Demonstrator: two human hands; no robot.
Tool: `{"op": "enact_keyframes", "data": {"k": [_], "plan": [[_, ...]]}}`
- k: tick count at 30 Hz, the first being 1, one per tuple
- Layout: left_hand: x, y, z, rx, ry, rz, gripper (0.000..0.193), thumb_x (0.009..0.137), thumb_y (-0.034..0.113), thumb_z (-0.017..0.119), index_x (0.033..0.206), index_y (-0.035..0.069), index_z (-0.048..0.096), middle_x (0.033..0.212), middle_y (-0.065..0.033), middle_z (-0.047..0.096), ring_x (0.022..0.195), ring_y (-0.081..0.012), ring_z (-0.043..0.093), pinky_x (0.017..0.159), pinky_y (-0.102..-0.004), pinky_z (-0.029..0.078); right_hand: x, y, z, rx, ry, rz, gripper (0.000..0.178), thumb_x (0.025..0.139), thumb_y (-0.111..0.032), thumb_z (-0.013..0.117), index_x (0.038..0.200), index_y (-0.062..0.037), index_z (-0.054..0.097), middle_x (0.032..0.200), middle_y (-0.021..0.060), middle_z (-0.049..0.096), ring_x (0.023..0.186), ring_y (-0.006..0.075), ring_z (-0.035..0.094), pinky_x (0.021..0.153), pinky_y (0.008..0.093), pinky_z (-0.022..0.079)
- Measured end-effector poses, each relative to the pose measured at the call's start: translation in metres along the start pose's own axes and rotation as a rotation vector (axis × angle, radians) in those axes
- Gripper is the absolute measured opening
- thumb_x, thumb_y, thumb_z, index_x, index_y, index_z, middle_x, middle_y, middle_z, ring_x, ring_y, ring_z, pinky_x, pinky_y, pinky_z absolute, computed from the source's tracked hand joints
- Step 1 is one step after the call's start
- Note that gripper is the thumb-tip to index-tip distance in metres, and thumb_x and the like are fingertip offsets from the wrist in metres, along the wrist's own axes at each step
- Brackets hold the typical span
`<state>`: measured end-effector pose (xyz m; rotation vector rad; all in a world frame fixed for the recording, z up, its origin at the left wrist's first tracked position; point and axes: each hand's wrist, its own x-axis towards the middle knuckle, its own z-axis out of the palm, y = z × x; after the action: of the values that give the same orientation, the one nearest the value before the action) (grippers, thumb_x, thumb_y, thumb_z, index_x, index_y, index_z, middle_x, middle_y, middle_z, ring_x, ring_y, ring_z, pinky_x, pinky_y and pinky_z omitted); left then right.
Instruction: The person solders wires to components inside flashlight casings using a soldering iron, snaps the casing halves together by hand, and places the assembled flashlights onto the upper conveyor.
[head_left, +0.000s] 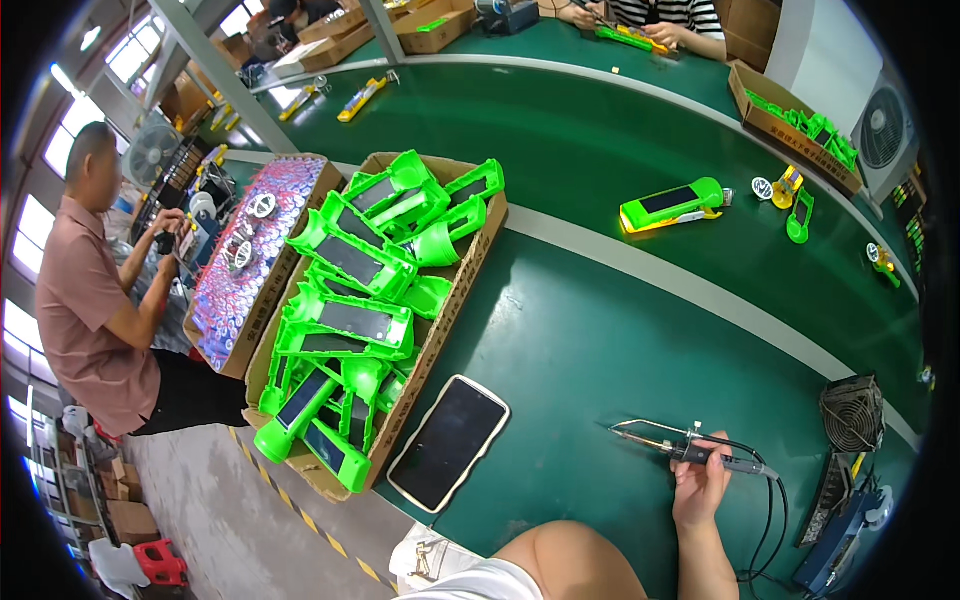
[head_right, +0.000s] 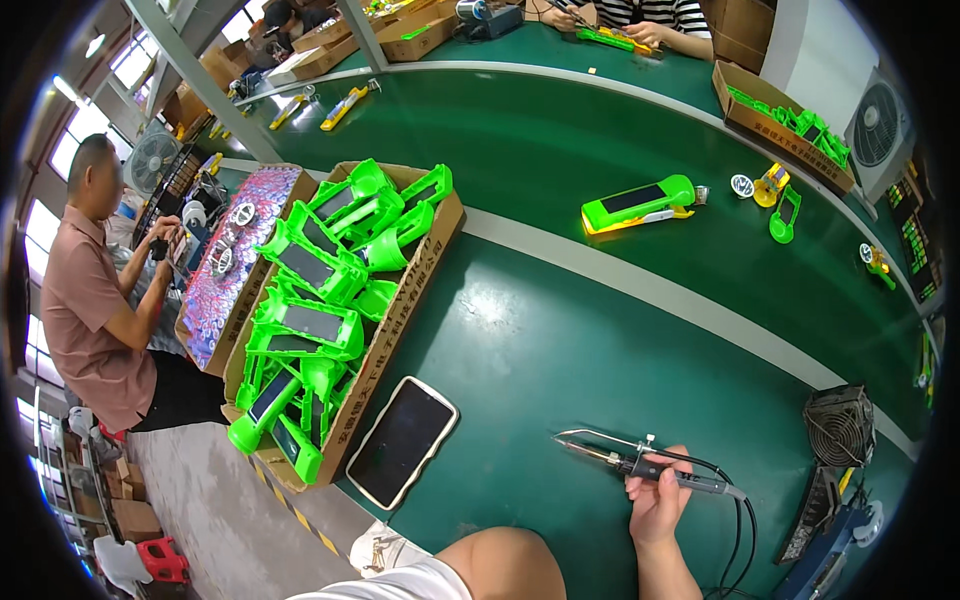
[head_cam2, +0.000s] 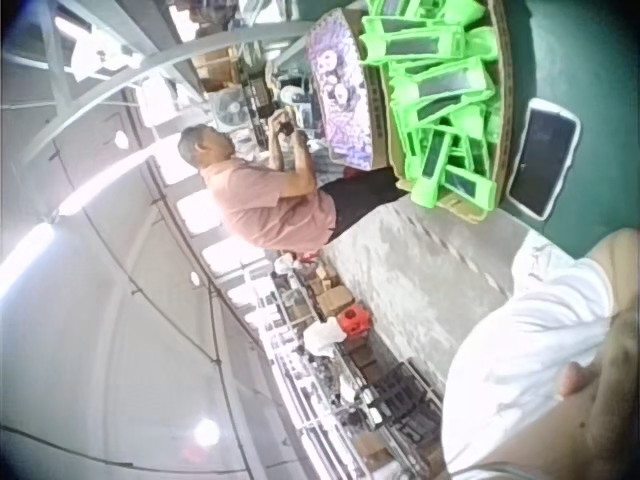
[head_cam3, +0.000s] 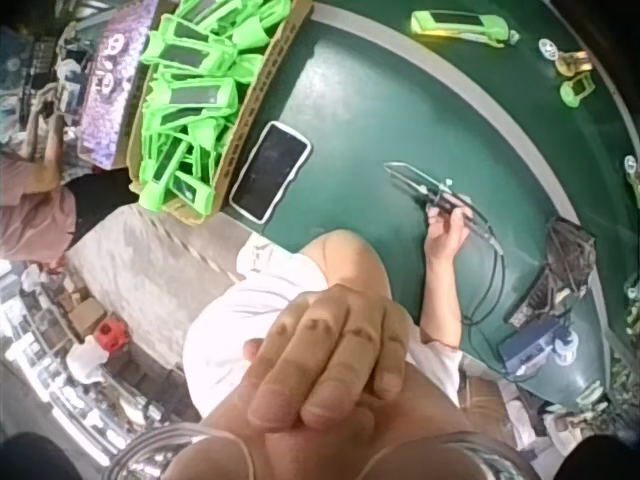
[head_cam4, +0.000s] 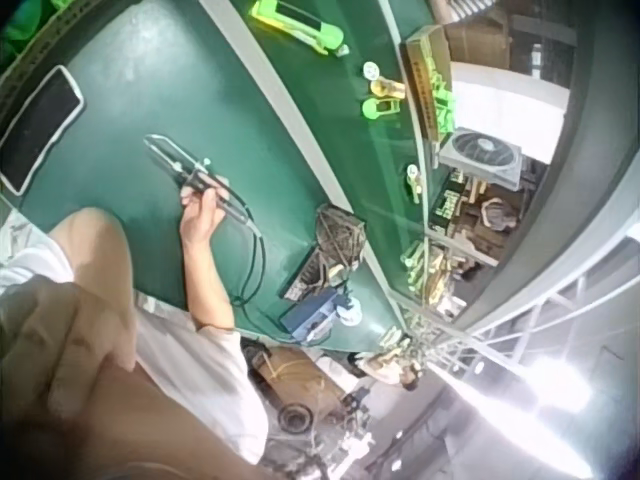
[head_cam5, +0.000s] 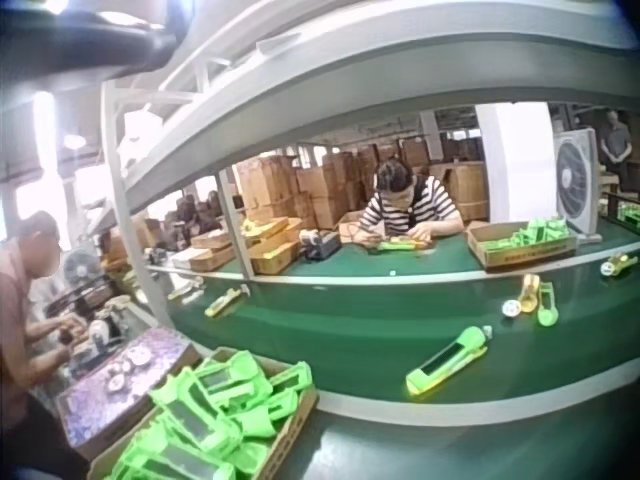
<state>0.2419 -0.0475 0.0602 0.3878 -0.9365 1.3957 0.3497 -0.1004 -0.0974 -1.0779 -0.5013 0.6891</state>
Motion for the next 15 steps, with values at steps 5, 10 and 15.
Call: {"op": "enact_keyframes", "data": {"k": [5,10,15], "plan": [[0.002,0.022,0.008,-0.029,0.031,-0.109,0.031,0.091,0.031,0.034,0.113,0.019,0.054,0.112,0.0067,0.055,0.107,-0.014,0.05,0.095,-0.0351,0.034,-0.007,0.001,0.003,0.017,-0.031,0.032,0.027,0.085,-0.028,0.043,0.087,-0.002,0.043,0.062,0.0064,0.044,0.049,0.0124,0.044,0.047,0.0238,0.037],[0.004,0.028,0.017,-0.042,0.143,-0.266,0.032,0.091,0.031,0.034,0.113,0.019,0.054,0.113,0.0062,0.055,0.107,-0.0147,0.05,0.095,-0.0355,0.034,-0.004,0.0,0.005,0.009,-0.011,0.016,0.026,0.084,-0.029,0.043,0.086,-0.0025,0.043,0.062,0.0064,0.045,0.048,0.0121,0.043,0.048,0.0253,0.037],[0.009,0.016,0.02,-0.028,0.236,-0.178,0.032,0.091,0.031,0.033,0.111,0.019,0.055,0.113,0.0048,0.055,0.107,-0.0155,0.05,0.094,-0.0359,0.034,-0.002,0.0,0.007,0.029,-0.016,0.039,0.024,0.086,-0.028,0.04,0.085,-0.005,0.046,0.062,0.0028,0.042,0.048,0.0102,0.04,0.048,0.0239,0.034]]}}
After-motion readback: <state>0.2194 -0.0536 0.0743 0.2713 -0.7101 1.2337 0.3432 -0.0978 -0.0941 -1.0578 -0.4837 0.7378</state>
